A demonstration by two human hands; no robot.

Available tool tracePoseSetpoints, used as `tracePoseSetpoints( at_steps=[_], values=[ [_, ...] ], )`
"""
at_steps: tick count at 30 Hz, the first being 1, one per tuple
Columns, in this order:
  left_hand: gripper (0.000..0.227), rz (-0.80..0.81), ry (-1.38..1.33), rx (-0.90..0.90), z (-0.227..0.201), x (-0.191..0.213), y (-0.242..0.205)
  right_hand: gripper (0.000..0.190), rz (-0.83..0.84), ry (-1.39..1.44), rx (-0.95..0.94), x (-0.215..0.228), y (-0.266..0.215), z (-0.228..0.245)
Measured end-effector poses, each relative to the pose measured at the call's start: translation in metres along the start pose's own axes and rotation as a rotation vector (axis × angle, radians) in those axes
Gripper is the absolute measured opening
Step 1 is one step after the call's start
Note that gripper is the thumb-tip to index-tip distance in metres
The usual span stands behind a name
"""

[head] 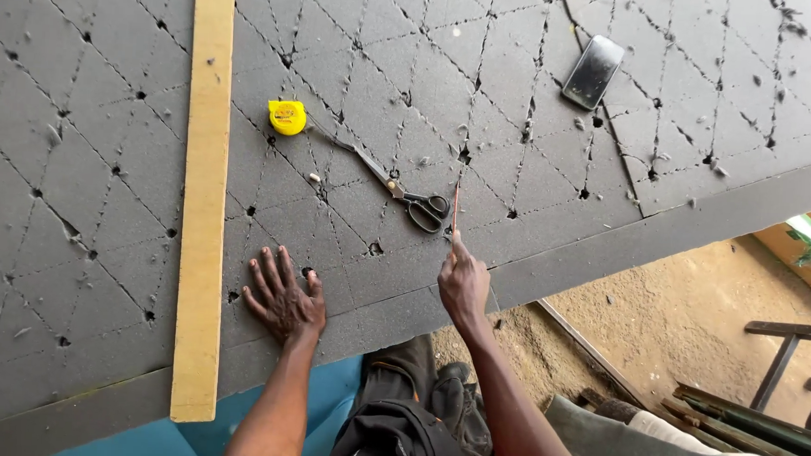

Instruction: The person is using a pencil to trace and mark the diamond-shaped grooves on a large grey foam sheet.

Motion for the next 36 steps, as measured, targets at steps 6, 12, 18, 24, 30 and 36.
tracePoseSetpoints(
  at_steps=[6, 12, 18, 24, 30, 36],
  values=[
    [0.070, -0.068, -0.069, -0.013, -0.001, 0.011, 0.002, 0.045, -0.009, 0.003, -0.025, -0.018, -0.023, -0.030],
    [0.070, -0.143, -0.046, -0.043, -0.001, 0.015, 0.003, 0.047, -0.024, -0.015, -0.135, -0.018, -0.029, -0.005],
    [0.067, -0.201, -0.010, -0.013, -0.008, 0.028, 0.008, 0.051, -0.090, -0.171, -0.005, -0.053, -0.009, -0.056],
    [0.068, -0.253, 0.005, -0.087, -0.008, 0.017, 0.011, 0.048, -0.032, -0.182, -0.168, -0.020, -0.041, -0.031],
    [0.066, -0.279, 0.010, -0.094, -0.011, 0.020, 0.011, 0.047, -0.098, -0.210, -0.104, -0.041, -0.026, -0.051],
    [0.066, -0.288, 0.031, -0.100, -0.009, 0.013, 0.010, 0.049, -0.033, -0.237, -0.149, -0.026, -0.061, -0.046]
  ],
)
Point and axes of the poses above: each hand's wrist, its own y-axis towards the middle knuckle, its own x-axis out of the back of the hand, z = x × y, the point moved 7 cm from there along y, towards the middle knuckle, and after that the axes turned 10 degrees about y, right-handed, at the moved point
